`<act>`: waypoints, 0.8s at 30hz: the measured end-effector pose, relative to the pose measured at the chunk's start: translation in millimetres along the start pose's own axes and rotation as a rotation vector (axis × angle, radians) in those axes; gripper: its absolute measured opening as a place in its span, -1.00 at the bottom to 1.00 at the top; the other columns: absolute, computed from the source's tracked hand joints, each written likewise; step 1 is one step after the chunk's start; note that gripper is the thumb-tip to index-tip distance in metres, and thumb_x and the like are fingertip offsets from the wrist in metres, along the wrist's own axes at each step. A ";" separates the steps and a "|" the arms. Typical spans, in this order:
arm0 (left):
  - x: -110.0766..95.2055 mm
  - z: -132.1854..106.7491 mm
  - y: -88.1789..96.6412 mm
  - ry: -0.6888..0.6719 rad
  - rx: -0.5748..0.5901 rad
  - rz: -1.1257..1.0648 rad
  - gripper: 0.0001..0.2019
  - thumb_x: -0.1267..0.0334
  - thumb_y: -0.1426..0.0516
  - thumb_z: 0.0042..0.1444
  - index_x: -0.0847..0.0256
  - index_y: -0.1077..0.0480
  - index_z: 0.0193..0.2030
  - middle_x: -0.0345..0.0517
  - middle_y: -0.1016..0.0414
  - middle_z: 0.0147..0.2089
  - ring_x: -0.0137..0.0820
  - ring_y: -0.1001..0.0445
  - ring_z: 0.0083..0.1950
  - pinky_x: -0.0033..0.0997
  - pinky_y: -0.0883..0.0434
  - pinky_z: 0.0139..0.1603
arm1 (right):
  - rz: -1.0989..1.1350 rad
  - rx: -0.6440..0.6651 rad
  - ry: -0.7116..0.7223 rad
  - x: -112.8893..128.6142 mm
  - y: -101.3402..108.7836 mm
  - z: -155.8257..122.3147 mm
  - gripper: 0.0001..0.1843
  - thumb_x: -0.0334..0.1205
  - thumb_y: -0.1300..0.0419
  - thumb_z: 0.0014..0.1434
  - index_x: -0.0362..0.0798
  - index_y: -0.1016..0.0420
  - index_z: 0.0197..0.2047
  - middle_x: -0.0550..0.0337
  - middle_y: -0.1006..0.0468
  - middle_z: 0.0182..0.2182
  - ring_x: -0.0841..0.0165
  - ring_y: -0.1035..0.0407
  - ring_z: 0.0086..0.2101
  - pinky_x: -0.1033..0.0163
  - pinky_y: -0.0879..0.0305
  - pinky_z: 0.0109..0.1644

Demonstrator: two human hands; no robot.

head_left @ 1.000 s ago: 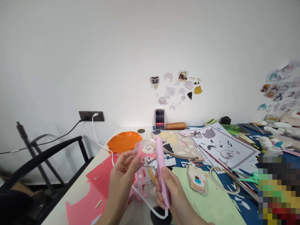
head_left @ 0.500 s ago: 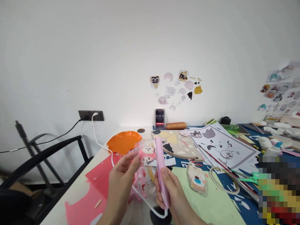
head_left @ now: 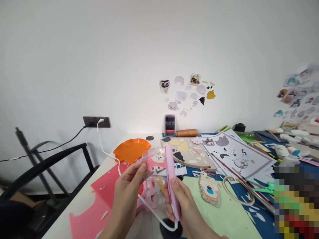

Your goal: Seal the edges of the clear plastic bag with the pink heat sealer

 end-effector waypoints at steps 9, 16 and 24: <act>-5.8 0.6 0.3 0.053 -0.037 -0.069 -0.56 0.18 -0.33 -0.09 0.20 -0.41 -0.04 -0.23 -0.52 -0.37 -0.44 -0.51 -0.29 -0.50 -0.46 -0.20 | 0.051 -0.051 -0.037 0.7 0.3 -1.4 -0.46 0.25 -0.28 -0.08 -0.10 -0.34 -0.38 0.40 -0.28 -0.66 0.64 -0.05 -0.77 0.50 0.05 -0.77; -9.4 1.4 -3.5 0.007 0.021 0.119 -0.84 0.13 -0.21 0.02 0.15 -0.39 -0.44 -0.34 -0.38 -0.57 -0.46 -0.46 -0.49 -0.55 -0.41 -0.46 | 0.002 0.015 -0.013 -1.9 1.4 -0.8 -0.54 0.19 -0.20 0.07 -0.09 -0.32 -0.39 0.39 -0.29 -0.65 0.64 -0.03 -0.77 0.50 0.03 -0.77; 2.9 -0.5 -8.3 0.054 0.070 0.167 -0.72 0.02 -0.20 0.03 0.17 -0.37 -0.24 -0.26 -0.49 -0.54 -0.33 -0.54 -0.45 -0.45 -0.46 -0.45 | -0.030 -0.026 0.013 1.6 4.1 -0.6 -0.56 0.16 -0.20 0.08 -0.09 -0.30 -0.42 0.39 -0.29 -0.66 0.63 -0.03 -0.77 0.50 0.01 -0.78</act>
Point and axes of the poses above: each hand's wrist, its own z-axis towards the middle knuckle, its own y-axis out of the back of the hand, x = y × z, the point moved 6 cm from there along z, towards the middle knuckle
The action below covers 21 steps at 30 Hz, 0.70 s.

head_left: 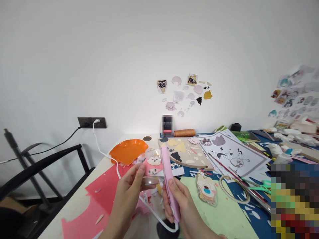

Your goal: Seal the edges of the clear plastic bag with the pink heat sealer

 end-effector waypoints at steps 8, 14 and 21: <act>2.2 2.3 0.2 -0.100 0.023 0.013 -0.71 0.02 -0.23 -0.01 0.19 -0.40 -0.28 -0.28 -0.46 -0.54 -0.37 -0.50 -0.51 -0.45 -0.47 -0.47 | 0.009 -0.027 -0.009 -2.9 -2.7 2.0 -0.50 0.23 -0.21 0.02 -0.07 -0.26 -0.45 0.44 -0.23 -0.69 0.65 0.01 -0.80 0.50 0.09 -0.79; 10.0 7.8 11.5 -0.123 -0.039 0.046 -0.62 -0.08 -0.23 -0.05 0.18 -0.40 -0.25 -0.32 -0.35 -0.56 -0.43 -0.40 -0.51 -0.48 -0.46 -0.45 | 0.102 0.054 -0.070 -6.9 -13.6 0.1 -0.43 0.32 -0.23 -0.08 -0.06 -0.24 -0.42 0.43 -0.26 -0.68 0.64 -0.05 -0.77 0.50 0.06 -0.77; 4.0 3.7 12.8 -0.132 -0.069 0.085 -0.65 -0.09 -0.22 -0.03 0.16 -0.38 -0.33 -0.34 -0.36 -0.58 -0.46 -0.39 -0.53 -0.54 -0.43 -0.43 | 0.040 0.133 -0.061 -10.2 -13.4 3.2 -0.43 0.28 -0.26 -0.07 -0.06 -0.28 -0.30 0.47 -0.23 -0.68 0.64 -0.02 -0.76 0.50 0.06 -0.74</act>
Point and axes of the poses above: each hand's wrist, its own z-axis towards the middle knuckle, its own y-axis out of the back of the hand, x = y × z, the point moved 6 cm from there along z, towards the middle knuckle
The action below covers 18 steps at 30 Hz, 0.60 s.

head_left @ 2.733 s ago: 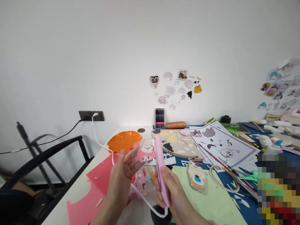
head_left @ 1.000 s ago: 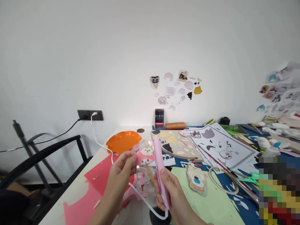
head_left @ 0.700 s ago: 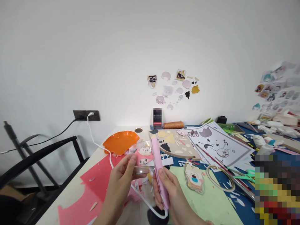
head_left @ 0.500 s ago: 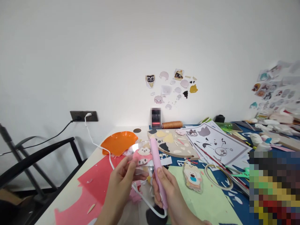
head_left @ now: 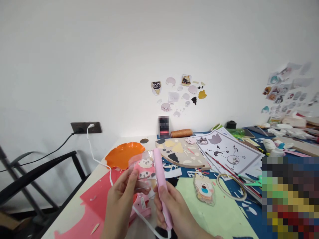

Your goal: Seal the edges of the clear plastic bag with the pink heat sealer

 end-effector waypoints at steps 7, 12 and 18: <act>-9.9 -6.5 0.3 -0.036 -0.041 0.080 -0.60 -0.12 -0.21 -0.05 0.16 -0.42 -0.23 -0.27 -0.49 -0.56 -0.39 -0.45 -0.53 -0.52 -0.44 -0.48 | -0.320 -0.094 0.086 0.6 9.4 -1.2 -0.50 0.25 -0.14 0.07 -0.07 -0.30 -0.28 0.42 -0.26 -0.68 0.59 -0.08 -0.77 0.47 0.01 -0.76; -13.4 -10.6 0.8 -0.023 -0.108 0.155 -0.54 -0.17 -0.21 -0.10 0.17 -0.44 -0.22 -0.25 -0.50 -0.59 -0.36 -0.47 -0.54 -0.49 -0.45 -0.48 | -0.538 -0.159 0.120 6.0 9.2 -6.9 -0.52 0.24 -0.02 0.17 -0.07 -0.27 -0.28 0.38 -0.28 -0.69 0.57 -0.11 -0.76 0.47 -0.05 -0.75; -9.7 -9.8 4.0 -0.046 -0.156 0.182 -0.56 -0.19 -0.23 -0.14 0.15 -0.45 -0.31 -0.21 -0.51 -0.62 -0.30 -0.51 -0.54 -0.44 -0.48 -0.48 | -0.561 -0.215 0.087 2.6 12.5 -7.9 -0.54 0.21 -0.04 0.16 -0.01 -0.08 -0.18 0.41 -0.32 -0.70 0.54 -0.13 -0.79 0.47 -0.04 -0.79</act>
Point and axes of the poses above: each hand's wrist, its own z-axis towards the middle knuckle, its own y-axis out of the back of the hand, x = y × z, the point moved 6 cm from there along z, towards the middle knuckle
